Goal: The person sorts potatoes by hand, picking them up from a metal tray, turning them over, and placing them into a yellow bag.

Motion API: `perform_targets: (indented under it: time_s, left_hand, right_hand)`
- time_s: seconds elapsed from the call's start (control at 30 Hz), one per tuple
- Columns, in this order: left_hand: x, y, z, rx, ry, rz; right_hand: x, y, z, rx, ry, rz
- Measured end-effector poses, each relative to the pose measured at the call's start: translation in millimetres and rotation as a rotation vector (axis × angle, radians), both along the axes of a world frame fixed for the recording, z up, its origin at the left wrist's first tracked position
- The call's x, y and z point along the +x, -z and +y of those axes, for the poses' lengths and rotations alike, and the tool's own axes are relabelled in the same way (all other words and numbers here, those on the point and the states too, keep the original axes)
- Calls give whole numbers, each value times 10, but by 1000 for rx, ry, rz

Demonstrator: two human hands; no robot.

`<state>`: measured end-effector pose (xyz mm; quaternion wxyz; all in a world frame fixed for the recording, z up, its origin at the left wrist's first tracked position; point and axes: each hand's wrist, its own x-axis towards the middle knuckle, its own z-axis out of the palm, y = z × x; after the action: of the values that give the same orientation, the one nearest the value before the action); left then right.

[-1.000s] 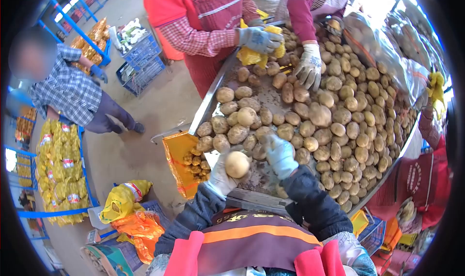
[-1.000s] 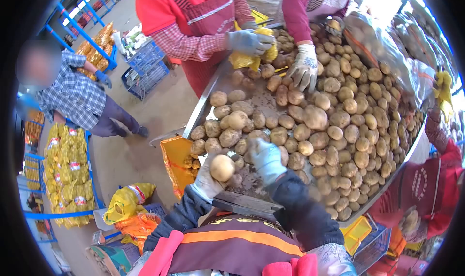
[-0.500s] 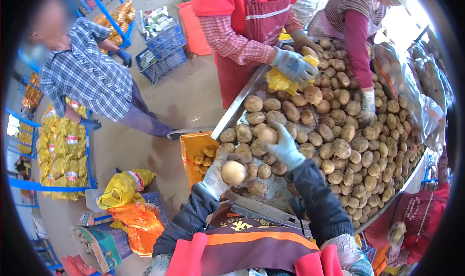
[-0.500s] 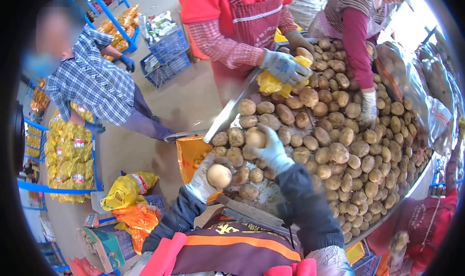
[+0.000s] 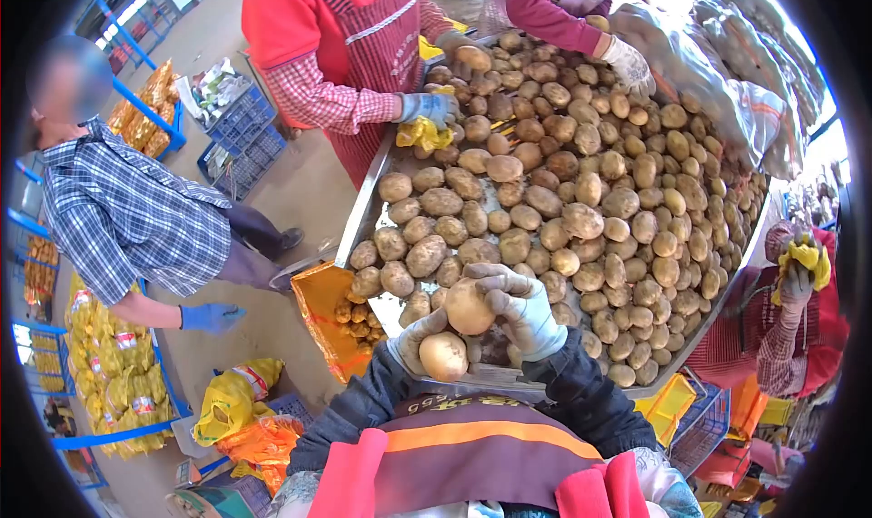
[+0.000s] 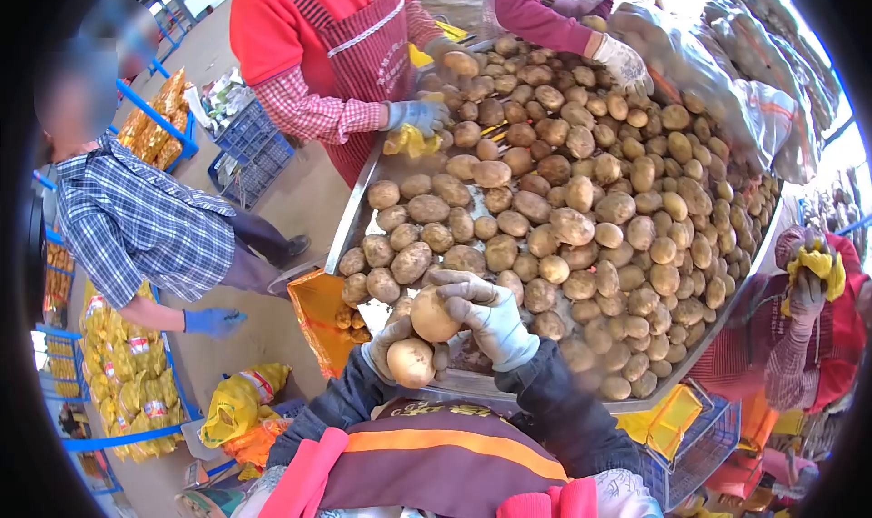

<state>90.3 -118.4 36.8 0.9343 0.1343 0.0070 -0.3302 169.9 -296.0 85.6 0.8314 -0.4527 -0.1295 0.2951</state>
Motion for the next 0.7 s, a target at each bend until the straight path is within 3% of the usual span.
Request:
perform_targets:
  time_s: [0.03, 0.1, 0.17, 0.23, 0.3, 0.37, 0.4, 0.5, 0.57, 0.6, 0.7]
  left_hand:
    - [-5, -1, -57, -43, 14, 4]
    - [-31, -22, -162, -100, 12, 40]
    - [-24, -44, -256, -212, -21, 108]
    - [-26, 6, -300, -255, 8, 30]
    - [-44, -23, -353, -236, 5, 122]
    - [-72, -47, -397, -168, -34, 79]
    - [-68, -45, -409, -83, -65, 30]
    - [-1, -183, -477, 139, -212, -19]
    - [69, -242, -656, 967, -554, -238]
    - [89, -229, -629, 1091, -475, -277]
    - [13, -114, -632, 1023, -471, -211]
  right_hand:
    - [-10, -14, -33, 0, 11, -3]
    - [-1, -76, -84, -164, 245, 292]
    - [-23, -143, -183, -123, 295, 240]
    - [-90, -82, -268, -176, 217, -309]
    - [-138, -124, -316, -224, 189, -409]
    - [-85, -73, -371, -335, 294, -29]
    - [-76, -61, -394, -408, 308, 119]
    - [-175, -101, -424, -313, 200, 2]
    - [-233, 127, -388, -148, 87, 62]
    - [-248, 225, -352, -14, 81, 182]
    - [-232, 368, -376, 165, 64, 356]
